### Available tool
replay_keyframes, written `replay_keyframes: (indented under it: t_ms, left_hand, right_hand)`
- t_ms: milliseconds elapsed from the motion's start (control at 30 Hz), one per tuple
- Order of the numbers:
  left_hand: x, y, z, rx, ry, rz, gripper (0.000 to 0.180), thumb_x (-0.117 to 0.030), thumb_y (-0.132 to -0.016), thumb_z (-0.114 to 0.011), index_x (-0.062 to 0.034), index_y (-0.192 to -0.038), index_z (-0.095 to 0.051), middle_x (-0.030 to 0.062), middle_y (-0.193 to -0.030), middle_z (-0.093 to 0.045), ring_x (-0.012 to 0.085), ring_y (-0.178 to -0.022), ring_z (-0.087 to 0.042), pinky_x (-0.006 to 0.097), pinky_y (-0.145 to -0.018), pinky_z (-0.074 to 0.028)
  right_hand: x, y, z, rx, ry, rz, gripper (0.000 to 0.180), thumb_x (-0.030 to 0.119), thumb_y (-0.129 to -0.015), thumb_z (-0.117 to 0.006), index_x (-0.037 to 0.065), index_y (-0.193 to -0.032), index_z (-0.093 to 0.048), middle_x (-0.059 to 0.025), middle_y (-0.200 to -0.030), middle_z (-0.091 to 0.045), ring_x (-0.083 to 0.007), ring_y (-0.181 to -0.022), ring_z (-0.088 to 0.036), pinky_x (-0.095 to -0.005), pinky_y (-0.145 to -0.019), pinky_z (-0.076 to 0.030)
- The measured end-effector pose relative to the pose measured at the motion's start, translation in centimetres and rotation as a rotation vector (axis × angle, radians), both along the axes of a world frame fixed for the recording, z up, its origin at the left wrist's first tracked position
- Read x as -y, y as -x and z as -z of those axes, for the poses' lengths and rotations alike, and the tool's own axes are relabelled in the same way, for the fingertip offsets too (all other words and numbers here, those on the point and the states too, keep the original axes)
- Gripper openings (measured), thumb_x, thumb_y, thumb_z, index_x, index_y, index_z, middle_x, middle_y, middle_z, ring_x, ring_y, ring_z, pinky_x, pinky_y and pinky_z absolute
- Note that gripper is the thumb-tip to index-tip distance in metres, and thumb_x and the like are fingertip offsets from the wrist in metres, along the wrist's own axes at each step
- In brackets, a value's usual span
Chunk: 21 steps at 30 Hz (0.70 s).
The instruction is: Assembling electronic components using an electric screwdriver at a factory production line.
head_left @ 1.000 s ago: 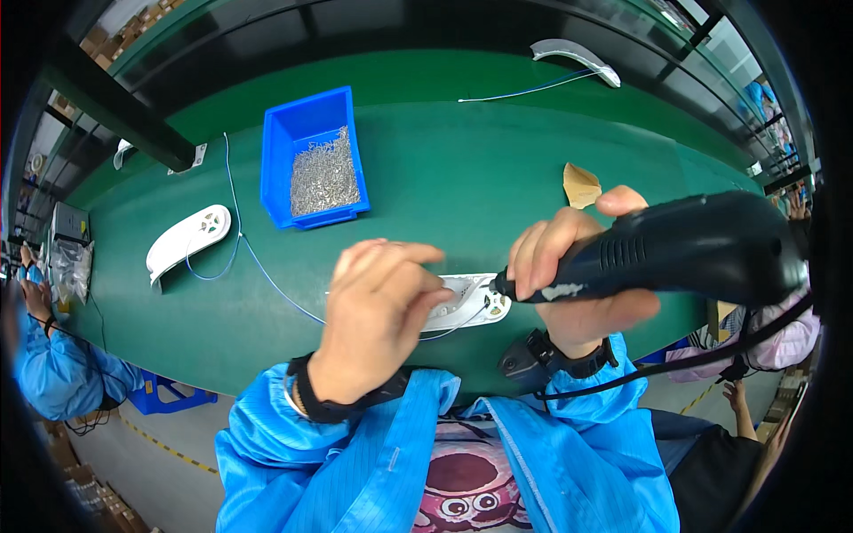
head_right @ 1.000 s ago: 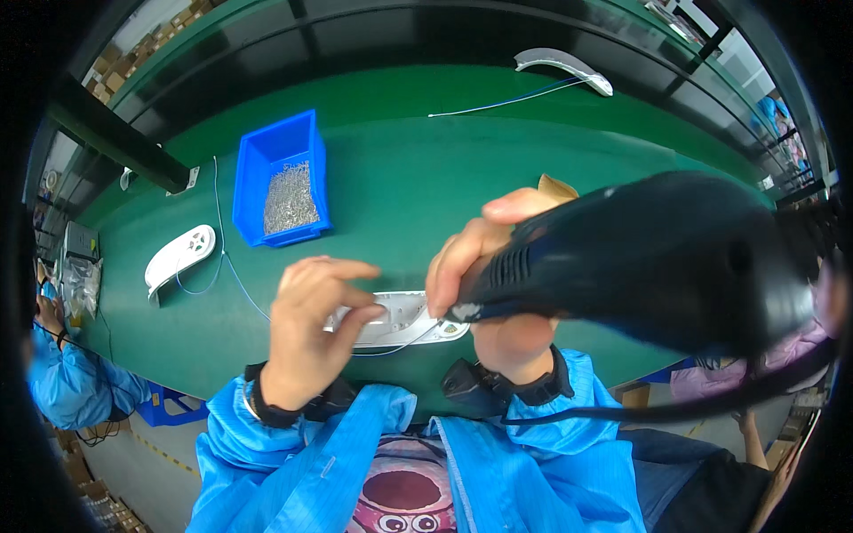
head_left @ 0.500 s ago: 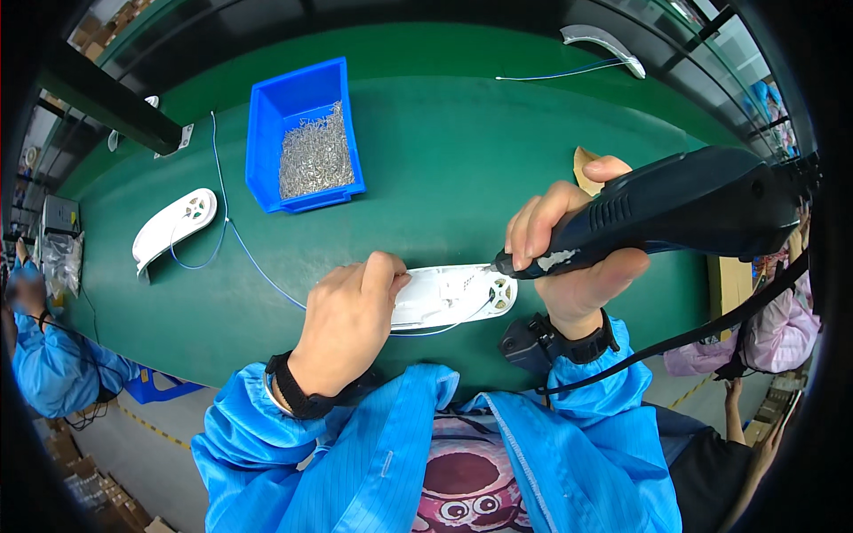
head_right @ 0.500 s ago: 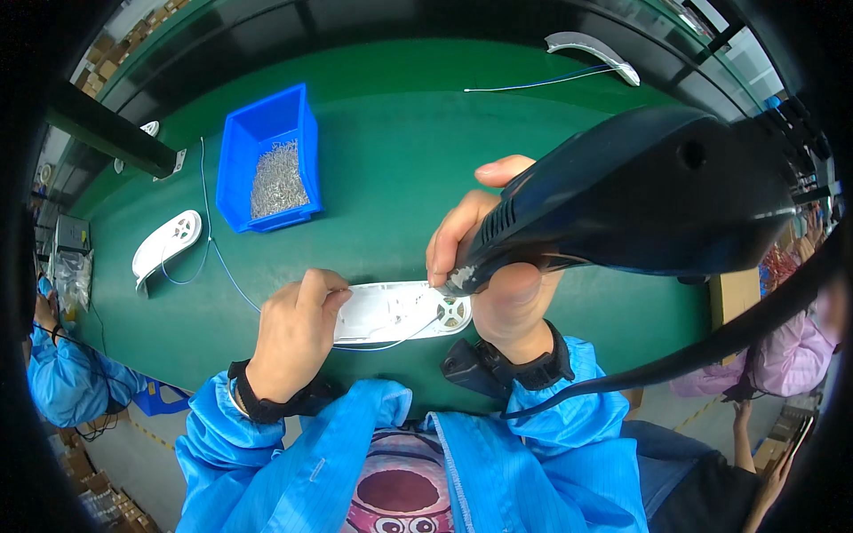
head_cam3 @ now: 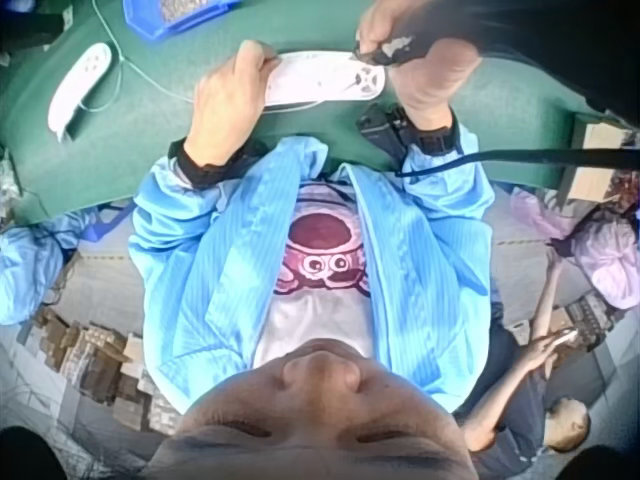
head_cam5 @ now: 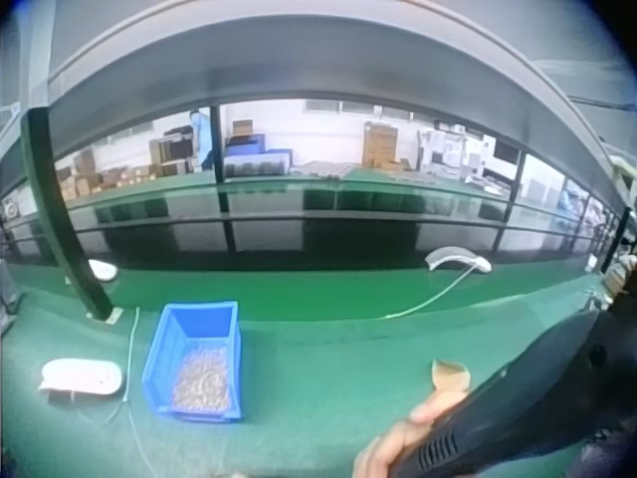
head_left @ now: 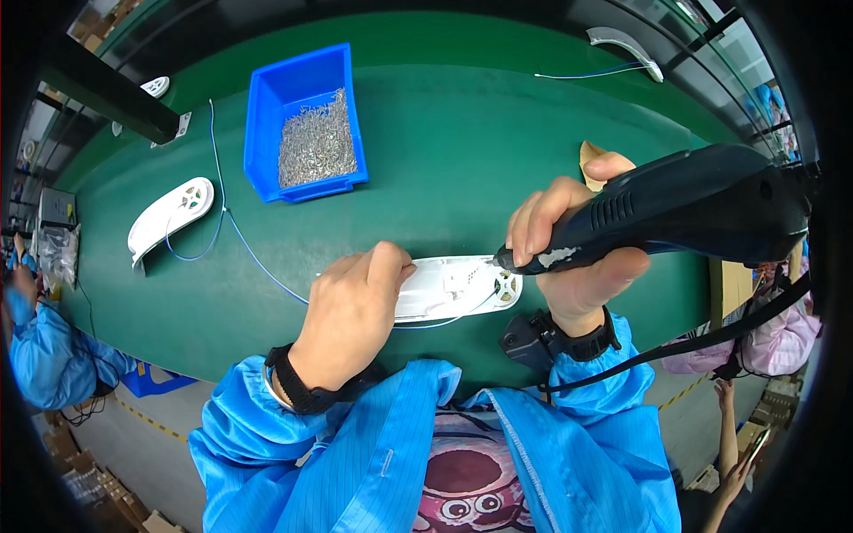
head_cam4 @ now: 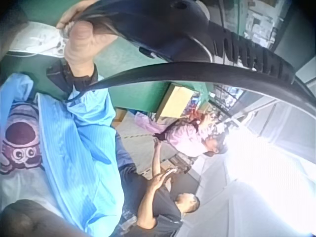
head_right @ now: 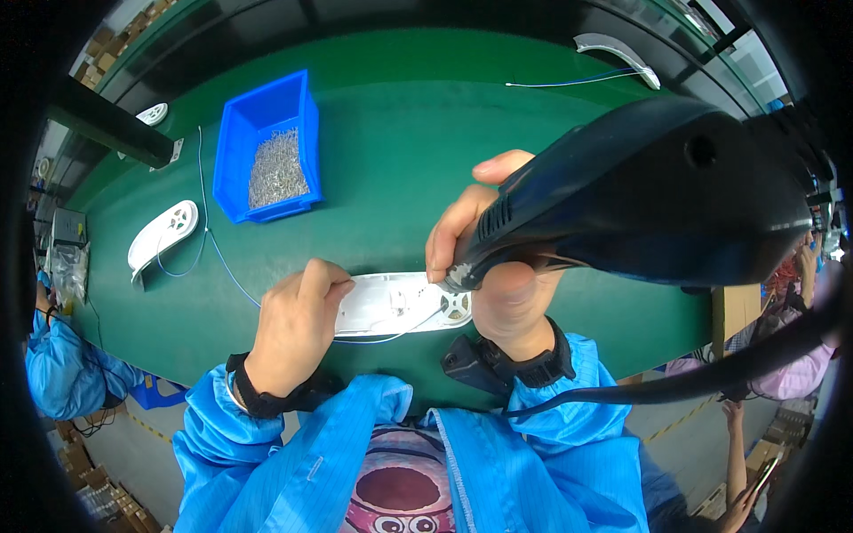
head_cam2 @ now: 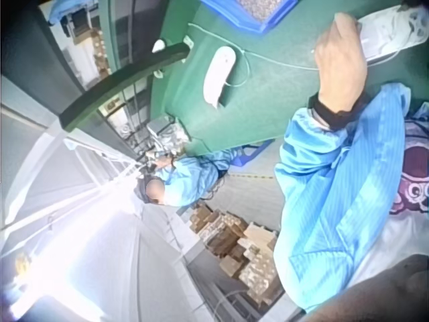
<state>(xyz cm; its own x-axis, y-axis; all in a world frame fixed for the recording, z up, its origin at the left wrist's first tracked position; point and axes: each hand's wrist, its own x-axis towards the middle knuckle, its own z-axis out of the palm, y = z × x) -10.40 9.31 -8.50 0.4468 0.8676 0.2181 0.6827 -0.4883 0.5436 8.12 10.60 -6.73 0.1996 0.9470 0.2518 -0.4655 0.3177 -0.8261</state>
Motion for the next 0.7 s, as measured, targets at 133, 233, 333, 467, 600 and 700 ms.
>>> replay_keyframes:
  t_ms: [133,233,333,467,600,700]
  left_hand:
    - [0.0,-0.1,0.2,0.003,-0.012,0.005,0.012,-0.007,-0.078,-0.054,-0.0024,-0.079,-0.044,0.0137,-0.063,-0.053,0.0318,-0.056,-0.054,0.04,-0.051,-0.042]
    - [-0.1,-0.2,0.1,-0.014,0.01,-0.026,0.012,-0.008,-0.078,-0.055,-0.0025,-0.079,-0.044,0.0135,-0.062,-0.053,0.0314,-0.056,-0.054,0.04,-0.051,-0.042]
    - [-0.2,-0.3,0.1,-0.02,-0.004,-0.036,0.013,-0.008,-0.077,-0.056,-0.0027,-0.079,-0.045,0.0132,-0.061,-0.053,0.0308,-0.056,-0.054,0.04,-0.05,-0.042]
    - [-0.3,-0.4,0.1,0.0,-0.03,-0.029,0.014,-0.008,-0.076,-0.058,-0.0031,-0.078,-0.045,0.0127,-0.061,-0.053,0.0306,-0.055,-0.054,0.04,-0.05,-0.042]
    - [-0.2,-0.1,-0.2,-0.056,0.03,-0.041,0.014,-0.002,-0.072,-0.06,-0.0025,-0.081,-0.05,0.0138,-0.071,-0.058,0.0315,-0.062,-0.057,0.038,-0.053,-0.044]
    - [-0.8,-0.1,-0.3,-0.01,-0.179,0.009,0.015,-0.002,-0.067,-0.063,-0.0041,-0.077,-0.053,0.0088,-0.078,-0.058,0.0271,-0.069,-0.055,0.035,-0.061,-0.044]
  right_hand:
    - [-0.4,0.0,0.5,0.019,-0.036,-0.035,0.078,0.059,-0.061,-0.067,0.002,-0.104,-0.037,-0.0083,-0.055,-0.05,-0.0129,-0.043,-0.049,-0.0216,-0.04,-0.04]
    - [-0.9,0.0,0.8,0.018,-0.054,-0.049,0.076,0.058,-0.063,-0.067,0.001,-0.102,-0.037,-0.0081,-0.054,-0.05,-0.0122,-0.043,-0.049,-0.0213,-0.04,-0.04]
    - [-1.1,-0.1,1.1,0.012,-0.068,-0.056,0.074,0.057,-0.064,-0.067,0.0,-0.101,-0.037,-0.008,-0.054,-0.05,-0.0118,-0.042,-0.048,-0.0213,-0.04,-0.04]
    - [-0.9,-0.2,0.7,0.038,-0.072,-0.041,0.076,0.058,-0.064,-0.066,-0.001,-0.104,-0.038,-0.0085,-0.053,-0.05,-0.0119,-0.041,-0.048,-0.0217,-0.04,-0.04]
    - [-0.9,-0.5,0.4,0.021,-0.058,-0.076,0.08,0.059,-0.064,-0.065,-0.001,-0.108,-0.036,-0.0089,-0.054,-0.05,-0.0127,-0.042,-0.048,-0.0217,-0.039,-0.039]
    - [-0.2,-0.6,-0.8,0.298,-0.125,-0.064,0.082,0.072,-0.07,-0.043,0.009,-0.119,-0.025,-0.0052,-0.055,-0.045,-0.0161,-0.042,-0.047,-0.0288,-0.043,-0.04]
